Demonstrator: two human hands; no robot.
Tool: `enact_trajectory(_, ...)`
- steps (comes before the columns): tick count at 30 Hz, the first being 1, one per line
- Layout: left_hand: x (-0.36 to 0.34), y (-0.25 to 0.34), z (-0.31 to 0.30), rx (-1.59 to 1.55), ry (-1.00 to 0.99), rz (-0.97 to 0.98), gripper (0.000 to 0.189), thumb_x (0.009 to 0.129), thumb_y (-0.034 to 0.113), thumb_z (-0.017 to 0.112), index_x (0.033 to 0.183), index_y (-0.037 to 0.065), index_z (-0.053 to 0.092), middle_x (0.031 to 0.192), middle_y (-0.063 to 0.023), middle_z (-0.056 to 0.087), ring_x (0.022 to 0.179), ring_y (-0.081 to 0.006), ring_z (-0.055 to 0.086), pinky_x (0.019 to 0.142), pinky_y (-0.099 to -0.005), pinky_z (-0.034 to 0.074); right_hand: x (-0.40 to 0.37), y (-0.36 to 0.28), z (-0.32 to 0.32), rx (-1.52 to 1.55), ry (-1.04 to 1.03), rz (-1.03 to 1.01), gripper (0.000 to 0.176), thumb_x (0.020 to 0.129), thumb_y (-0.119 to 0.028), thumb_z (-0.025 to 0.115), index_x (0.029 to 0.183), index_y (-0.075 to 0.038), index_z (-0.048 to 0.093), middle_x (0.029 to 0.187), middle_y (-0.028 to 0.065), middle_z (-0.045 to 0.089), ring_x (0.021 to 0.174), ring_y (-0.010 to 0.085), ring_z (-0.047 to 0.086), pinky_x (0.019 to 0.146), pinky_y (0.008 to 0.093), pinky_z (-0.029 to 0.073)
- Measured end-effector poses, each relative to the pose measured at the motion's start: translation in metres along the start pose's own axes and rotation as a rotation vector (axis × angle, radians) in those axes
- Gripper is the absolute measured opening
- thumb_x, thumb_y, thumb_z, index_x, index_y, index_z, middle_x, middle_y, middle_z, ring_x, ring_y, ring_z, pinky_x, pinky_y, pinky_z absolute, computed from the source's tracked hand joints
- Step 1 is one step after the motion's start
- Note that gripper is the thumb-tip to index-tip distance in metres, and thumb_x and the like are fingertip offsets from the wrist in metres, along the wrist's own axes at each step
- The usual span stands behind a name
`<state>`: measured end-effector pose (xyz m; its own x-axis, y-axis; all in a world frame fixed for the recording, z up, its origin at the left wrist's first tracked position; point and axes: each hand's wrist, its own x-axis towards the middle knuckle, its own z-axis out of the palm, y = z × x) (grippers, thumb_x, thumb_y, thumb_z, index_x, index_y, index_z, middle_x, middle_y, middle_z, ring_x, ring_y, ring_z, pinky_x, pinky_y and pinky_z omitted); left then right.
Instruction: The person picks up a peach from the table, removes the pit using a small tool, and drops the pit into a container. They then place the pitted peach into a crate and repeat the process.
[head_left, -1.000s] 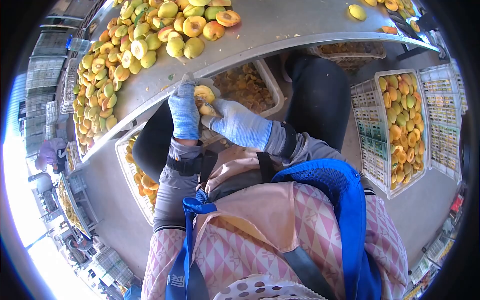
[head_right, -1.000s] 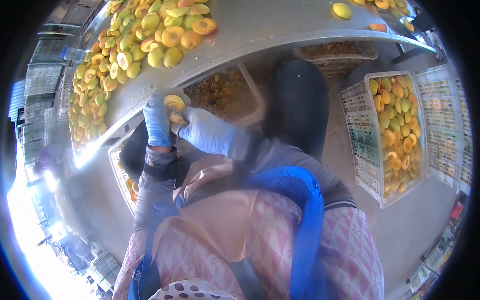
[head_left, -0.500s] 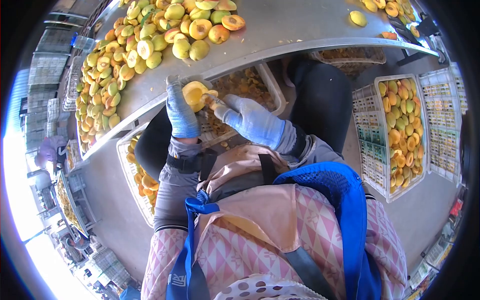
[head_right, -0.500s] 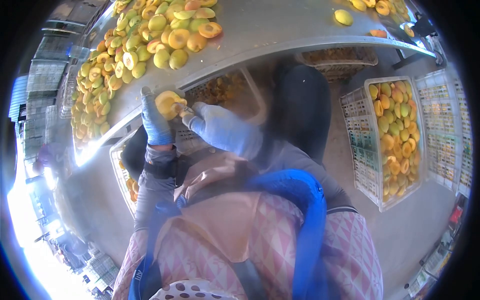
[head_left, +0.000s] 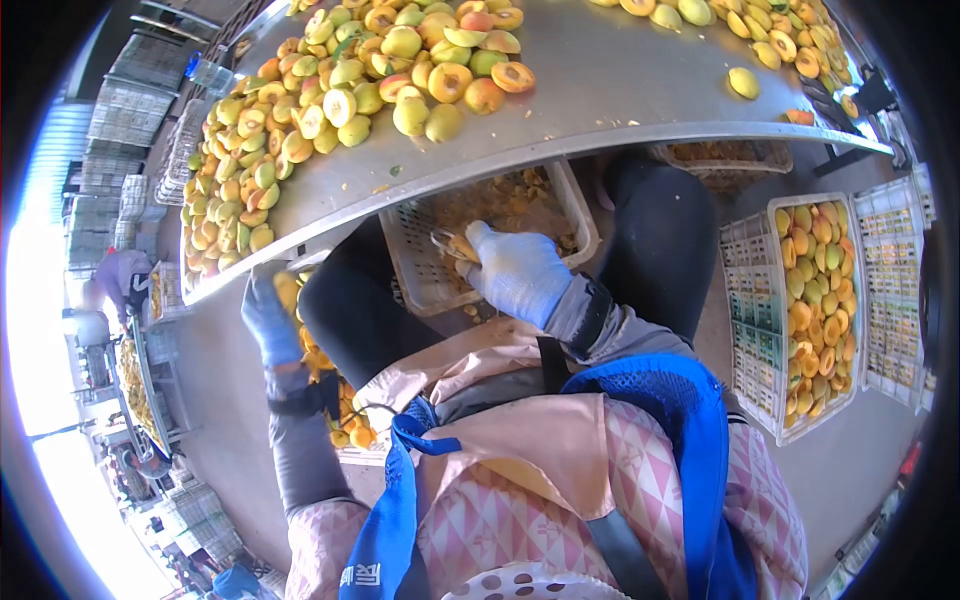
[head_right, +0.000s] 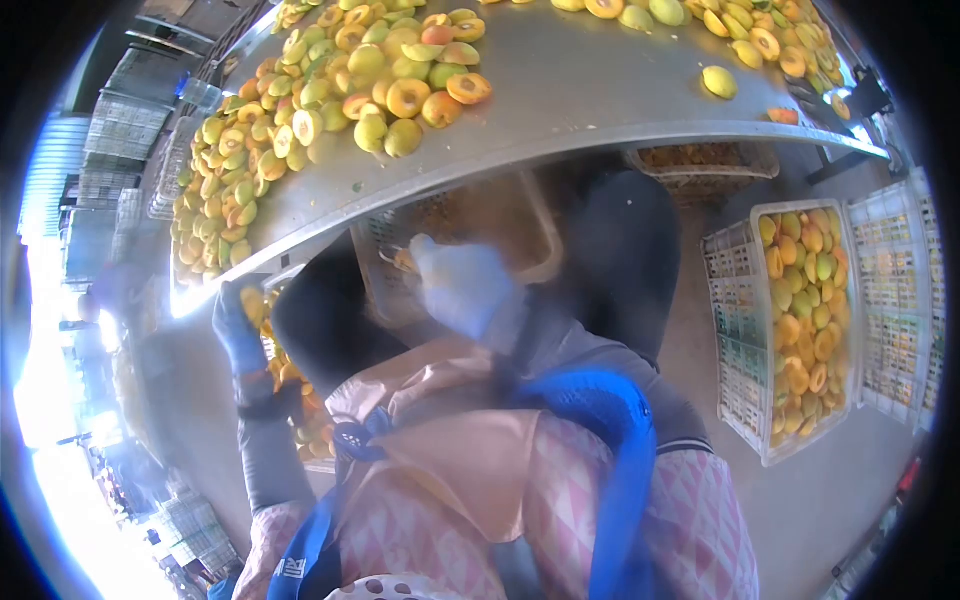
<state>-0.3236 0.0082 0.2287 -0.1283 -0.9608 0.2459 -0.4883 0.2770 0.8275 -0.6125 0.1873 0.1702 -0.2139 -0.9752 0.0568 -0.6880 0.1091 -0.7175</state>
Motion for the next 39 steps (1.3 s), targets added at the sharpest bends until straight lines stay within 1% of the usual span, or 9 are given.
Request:
enact_trajectory(6, 0.012, -0.076, -0.073, 0.967, -0.197, -0.064, 0.035, 0.088, 0.038, 0.064, 0.105, 0.008, 0.07, 0.1, -0.0143, 0.069, 0.094, -0.0336, 0.064, 0.086, -0.042, 0.049, -0.001, -0.001, 0.003, 0.004, -0.06, -0.04, 0.032, 0.089, -0.034, 0.063, 0.1, -0.004, 0.057, 0.071, 0.0198, 0.065, 0.066, 0.0394, 0.066, 0.059, 0.0495, 0.051)
enact_trajectory(12, 0.119, -0.007, 0.041, 0.742, -0.096, 0.38, 0.042, 0.086, 0.024, 0.065, 0.125, 0.01, 0.061, 0.128, -0.0111, 0.059, 0.117, -0.0279, 0.056, 0.101, -0.0366, 0.043, 0.007, -0.008, -0.01, 0.068, -0.043, 0.006, 0.036, 0.089, -0.037, 0.064, 0.102, -0.003, 0.057, 0.071, 0.0195, 0.065, 0.068, 0.0392, 0.066, 0.062, 0.0479, 0.052)
enact_trajectory(16, 0.174, 0.04, 0.126, 0.632, -0.282, 0.593, 0.053, 0.084, 0.015, 0.063, 0.135, 0.016, 0.053, 0.143, -0.0089, 0.048, 0.128, -0.0295, 0.048, 0.107, -0.038, 0.039, 0.011, -0.005, -0.014, 0.105, -0.053, 0.032, 0.037, 0.089, -0.036, 0.065, 0.102, -0.003, 0.057, 0.076, 0.0212, 0.066, 0.072, 0.04, 0.066, 0.064, 0.0475, 0.052)
enact_trajectory(20, 0.194, 0.035, 0.168, 0.889, -0.452, 0.676, 0.054, 0.08, 0.016, 0.065, 0.132, 0.024, 0.056, 0.138, -0.0111, 0.05, 0.123, -0.0323, 0.051, 0.1, -0.0413, 0.044, 0.012, 0.0, -0.015, 0.141, -0.041, 0.037, 0.038, 0.088, -0.036, 0.066, 0.103, -0.002, 0.056, 0.079, 0.0223, 0.065, 0.073, 0.0408, 0.065, 0.064, 0.0477, 0.052)
enact_trajectory(23, 0.187, 0.048, 0.168, 0.971, -0.377, 0.394, 0.045, 0.077, 0.02, 0.069, 0.121, 0.02, 0.061, 0.127, -0.0141, 0.054, 0.111, -0.0336, 0.058, 0.092, -0.0437, 0.049, 0.014, -0.002, -0.02, 0.184, -0.065, 0.075, 0.04, 0.088, -0.035, 0.066, 0.105, -0.001, 0.055, 0.079, 0.0221, 0.066, 0.072, 0.0421, 0.065, 0.064, 0.048, 0.052)
enact_trajectory(24, 0.184, 0.044, 0.163, 0.909, -0.3, 0.45, 0.037, 0.077, 0.023, 0.071, 0.11, 0.012, 0.062, 0.102, -0.0144, 0.06, 0.091, -0.0322, 0.064, 0.081, -0.0434, 0.052, 0.014, -0.002, -0.02, 0.209, -0.039, 0.078, 0.04, 0.088, -0.035, 0.066, 0.105, -0.001, 0.055, 0.079, 0.0221, 0.066, 0.073, 0.0421, 0.065, 0.064, 0.0474, 0.052)
enact_trajectory(28, 0.157, 0.032, 0.147, 0.413, -0.346, -0.032, 0.039, 0.081, 0.025, 0.07, 0.11, 0.002, 0.057, 0.075, -0.0056, 0.06, 0.063, -0.0177, 0.062, 0.052, -0.0276, 0.05, 0.017, -0.005, -0.018, 0.437, 0.09, 0.033, 0.037, 0.091, -0.032, 0.065, 0.106, -0.001, 0.054, 0.08, 0.0227, 0.065, 0.076, 0.0416, 0.065, 0.066, 0.0437, 0.052)
enact_trajectory(33, 0.048, 0.079, 0.135, -0.644, -0.625, -0.339, 0.044, 0.082, 0.02, 0.063, 0.12, 0.0, 0.052, 0.091, -0.0101, 0.064, 0.063, -0.0155, 0.062, 0.046, -0.0228, 0.047, 0.023, -0.01, -0.021, 0.594, 0.129, 0.011, 0.033, 0.094, -0.029, 0.063, 0.103, 0.001, 0.055, 0.078, 0.0224, 0.063, 0.075, 0.0403, 0.063, 0.064, 0.0405, 0.049)
enact_trajectory(39, -0.017, 0.077, 0.149, -0.91, -0.65, -0.437, 0.046, 0.082, 0.017, 0.057, 0.125, 0.001, 0.05, 0.11, -0.0128, 0.061, 0.098, -0.0235, 0.063, 0.084, -0.0319, 0.054, 0.017, -0.013, -0.013, 0.378, 0.256, 0.011, 0.034, 0.093, -0.031, 0.063, 0.096, 0.001, 0.053, 0.068, 0.0224, 0.061, 0.065, 0.041, 0.063, 0.056, 0.046, 0.048)
